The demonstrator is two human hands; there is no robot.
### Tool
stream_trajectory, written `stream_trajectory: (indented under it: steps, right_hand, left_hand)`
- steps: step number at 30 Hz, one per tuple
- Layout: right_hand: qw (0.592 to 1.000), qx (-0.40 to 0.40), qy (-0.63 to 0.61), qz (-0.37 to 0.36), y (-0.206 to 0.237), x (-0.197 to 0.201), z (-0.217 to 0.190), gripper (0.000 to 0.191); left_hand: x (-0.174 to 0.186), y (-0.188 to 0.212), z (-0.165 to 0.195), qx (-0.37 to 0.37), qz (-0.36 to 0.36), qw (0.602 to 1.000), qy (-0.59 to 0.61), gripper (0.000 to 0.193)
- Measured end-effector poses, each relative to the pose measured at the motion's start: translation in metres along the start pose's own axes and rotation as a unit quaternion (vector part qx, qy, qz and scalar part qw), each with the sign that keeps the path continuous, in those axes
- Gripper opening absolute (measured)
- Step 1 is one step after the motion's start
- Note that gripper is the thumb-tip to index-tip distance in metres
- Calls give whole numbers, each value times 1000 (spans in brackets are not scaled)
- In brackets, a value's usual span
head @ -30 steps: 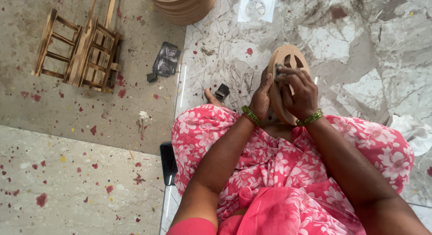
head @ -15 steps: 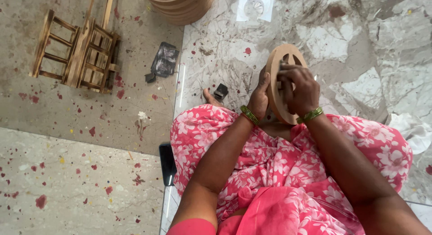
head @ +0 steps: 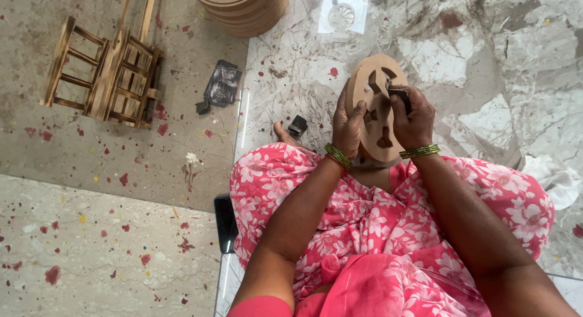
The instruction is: The person sits on the floor holding a round wooden cutout with decorative openings on their lap and rubs a sanding block by hand over its surface and around the cut edges, turning the piece to reach different areas. A stack of similar wooden cutouts sits nearby on the floor.
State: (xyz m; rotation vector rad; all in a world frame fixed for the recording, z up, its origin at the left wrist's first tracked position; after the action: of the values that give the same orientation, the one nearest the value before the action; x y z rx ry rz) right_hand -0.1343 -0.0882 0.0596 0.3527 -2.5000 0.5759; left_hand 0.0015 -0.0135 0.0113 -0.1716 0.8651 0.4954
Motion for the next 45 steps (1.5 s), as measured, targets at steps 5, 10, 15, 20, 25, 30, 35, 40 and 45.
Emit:
stream_trajectory:
  steps: [5,10,15,20,25,30,35,40,45]
  right_hand:
    - [1000,7,13,-15,-3,2,-11,18]
    - [972,224,63,-26,12,-1,-38,11]
    - [981,138,128,-45,9,-17,-25,4]
    - [978,142,149,-33,0,-4,-16,5]
    - [955,277,101,-30,15,-5,-42,7]
    - [975,134,175,-19,-1,0,-25,8]
    - [964,236,119,-30,4,-5,-26,5]
    - [965,221,137,-33,12,-11,-21,6]
    - [977,127,168,-19,0,-6,-5,8]
  left_hand:
    - [7,-1,-6,39,5,999,5,63]
    - [17,3,-26,195,13,960,201,59]
    - [22,7,-26,207,40,964,161,55]
    - [20,7,-31,199,5,965,168,54]
    - [24,2,-33,177,-30,953,243,53]
    - [22,-1,-29,148,-14,983,106,51]
    - [23,0,-31,180,-23,973,145,55]
    - [26,2,-32,192,-14,967,169,63]
    - [20,5,-27,222,5,965,137,67]
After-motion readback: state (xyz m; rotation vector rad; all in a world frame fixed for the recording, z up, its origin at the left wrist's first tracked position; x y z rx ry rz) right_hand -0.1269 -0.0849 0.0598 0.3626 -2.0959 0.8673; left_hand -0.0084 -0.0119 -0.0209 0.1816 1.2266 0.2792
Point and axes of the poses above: each hand's wrist, its own y-axis away from the middle knuckle, its own x-axis out of the back of the hand, z = x × y, the point moved 4 cm from there along -y, towards the middle knuckle, and after that the axes turned 11 degrees about y, right-handed, at the moved point
